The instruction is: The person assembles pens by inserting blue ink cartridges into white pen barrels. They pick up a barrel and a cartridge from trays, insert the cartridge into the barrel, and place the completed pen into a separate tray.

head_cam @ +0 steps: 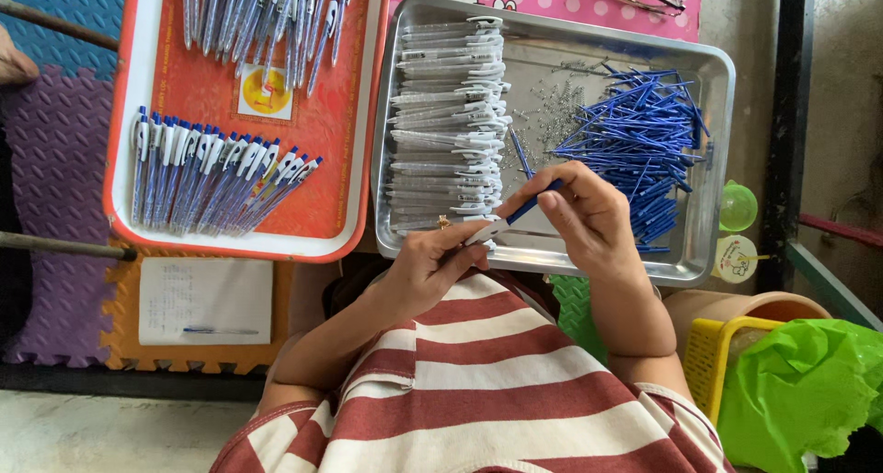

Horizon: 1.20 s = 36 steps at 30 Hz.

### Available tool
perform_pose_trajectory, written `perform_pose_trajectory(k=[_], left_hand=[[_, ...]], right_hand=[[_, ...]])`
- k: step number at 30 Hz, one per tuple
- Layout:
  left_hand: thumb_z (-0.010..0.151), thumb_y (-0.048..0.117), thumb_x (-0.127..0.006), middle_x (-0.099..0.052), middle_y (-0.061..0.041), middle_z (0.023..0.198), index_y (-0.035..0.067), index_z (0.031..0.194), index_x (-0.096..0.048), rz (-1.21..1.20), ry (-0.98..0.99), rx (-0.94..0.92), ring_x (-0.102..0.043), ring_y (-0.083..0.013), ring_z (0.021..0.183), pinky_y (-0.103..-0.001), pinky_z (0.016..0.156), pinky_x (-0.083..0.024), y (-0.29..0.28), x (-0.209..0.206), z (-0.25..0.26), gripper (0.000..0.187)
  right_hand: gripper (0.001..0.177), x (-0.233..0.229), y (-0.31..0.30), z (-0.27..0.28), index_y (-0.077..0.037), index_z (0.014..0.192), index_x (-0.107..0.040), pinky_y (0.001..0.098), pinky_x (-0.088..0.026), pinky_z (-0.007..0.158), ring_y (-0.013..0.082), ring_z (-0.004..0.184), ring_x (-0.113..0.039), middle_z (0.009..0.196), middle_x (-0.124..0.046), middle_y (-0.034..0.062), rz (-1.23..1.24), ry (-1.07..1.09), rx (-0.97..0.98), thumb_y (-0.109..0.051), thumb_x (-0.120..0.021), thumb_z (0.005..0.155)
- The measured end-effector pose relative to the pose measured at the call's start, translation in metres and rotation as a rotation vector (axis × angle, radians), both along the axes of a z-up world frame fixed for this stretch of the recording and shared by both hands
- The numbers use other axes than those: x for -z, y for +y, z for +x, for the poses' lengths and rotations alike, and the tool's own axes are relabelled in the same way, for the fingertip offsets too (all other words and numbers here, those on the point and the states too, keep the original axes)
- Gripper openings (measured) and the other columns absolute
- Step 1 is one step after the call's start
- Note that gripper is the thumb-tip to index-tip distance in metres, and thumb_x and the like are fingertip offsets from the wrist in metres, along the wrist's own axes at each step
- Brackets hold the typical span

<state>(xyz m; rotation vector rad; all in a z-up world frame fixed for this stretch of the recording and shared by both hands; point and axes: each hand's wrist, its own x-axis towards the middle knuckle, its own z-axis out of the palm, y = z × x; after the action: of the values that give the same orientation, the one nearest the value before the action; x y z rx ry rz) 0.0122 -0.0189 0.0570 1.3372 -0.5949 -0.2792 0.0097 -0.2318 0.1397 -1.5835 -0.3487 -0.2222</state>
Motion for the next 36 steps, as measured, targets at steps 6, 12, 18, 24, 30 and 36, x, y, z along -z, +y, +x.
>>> perform_pose_trajectory(k=[6,12,18,24,30,36], left_hand=[[0.105,0.005,-0.061,-0.075,-0.013,0.079,-0.004,0.134,-0.068,-0.086,0.144,0.086,-0.065,-0.0137,0.070,-0.030,0.067,-0.056,-0.003,-0.004,0.002,0.031],[0.108,0.002,-0.056,-0.059,-0.004,0.068,-0.009,0.142,-0.059,-0.252,0.284,0.166,-0.049,-0.0042,0.060,-0.017,0.052,-0.042,-0.007,-0.021,0.006,0.036],[0.109,0.004,-0.056,-0.057,-0.003,0.067,-0.008,0.141,-0.061,-0.305,0.373,0.224,-0.050,-0.0011,0.056,-0.015,0.049,-0.041,-0.009,-0.021,0.001,0.034],[0.109,0.004,-0.058,-0.068,-0.015,0.075,-0.013,0.140,-0.060,-0.297,0.310,0.175,-0.052,-0.0052,0.054,-0.019,0.044,-0.042,-0.019,-0.017,0.008,0.036],[0.110,-0.001,-0.058,-0.069,-0.016,0.084,-0.007,0.153,-0.051,-0.494,0.410,0.323,-0.049,-0.0024,0.056,-0.015,0.047,-0.037,-0.021,-0.072,0.018,0.044],[0.106,-0.003,-0.057,-0.067,-0.014,0.071,-0.015,0.137,-0.063,-0.301,0.157,0.124,-0.047,-0.0039,0.049,-0.019,0.042,-0.040,-0.036,-0.031,0.038,0.033]], right_hand=[[0.013,-0.003,0.001,0.002,0.008,0.108,-0.060,0.0377,-0.060,0.086,0.0308,0.092,-0.079,0.097,-0.079,0.0247,-0.125,-0.013,-0.003,-0.001,-0.051,0.108],[0.017,-0.007,0.009,0.009,0.001,0.107,-0.056,0.0350,-0.059,0.087,0.0278,0.100,-0.079,0.103,-0.081,0.0217,-0.121,-0.020,-0.100,-0.011,-0.045,0.112],[0.018,-0.014,0.002,0.020,0.001,0.105,-0.056,0.0411,-0.055,0.092,0.0322,0.103,-0.075,0.105,-0.079,0.0248,-0.061,-0.045,-0.259,-0.011,-0.044,0.113],[0.018,-0.018,-0.004,0.028,0.004,0.106,-0.055,0.0368,-0.057,0.086,0.0302,0.099,-0.076,0.104,-0.079,0.0256,-0.076,-0.079,-0.277,-0.008,-0.044,0.113],[0.019,-0.022,-0.027,0.041,0.005,0.104,-0.061,0.0378,-0.053,0.084,0.0319,0.095,-0.069,0.099,-0.073,0.0168,-0.126,-0.127,-0.325,-0.009,-0.050,0.108],[0.017,-0.065,0.003,0.046,0.003,0.109,-0.057,0.0437,-0.053,0.086,0.0318,0.099,-0.069,0.105,-0.071,0.0226,-0.108,-0.172,-0.269,-0.009,-0.045,0.113]])
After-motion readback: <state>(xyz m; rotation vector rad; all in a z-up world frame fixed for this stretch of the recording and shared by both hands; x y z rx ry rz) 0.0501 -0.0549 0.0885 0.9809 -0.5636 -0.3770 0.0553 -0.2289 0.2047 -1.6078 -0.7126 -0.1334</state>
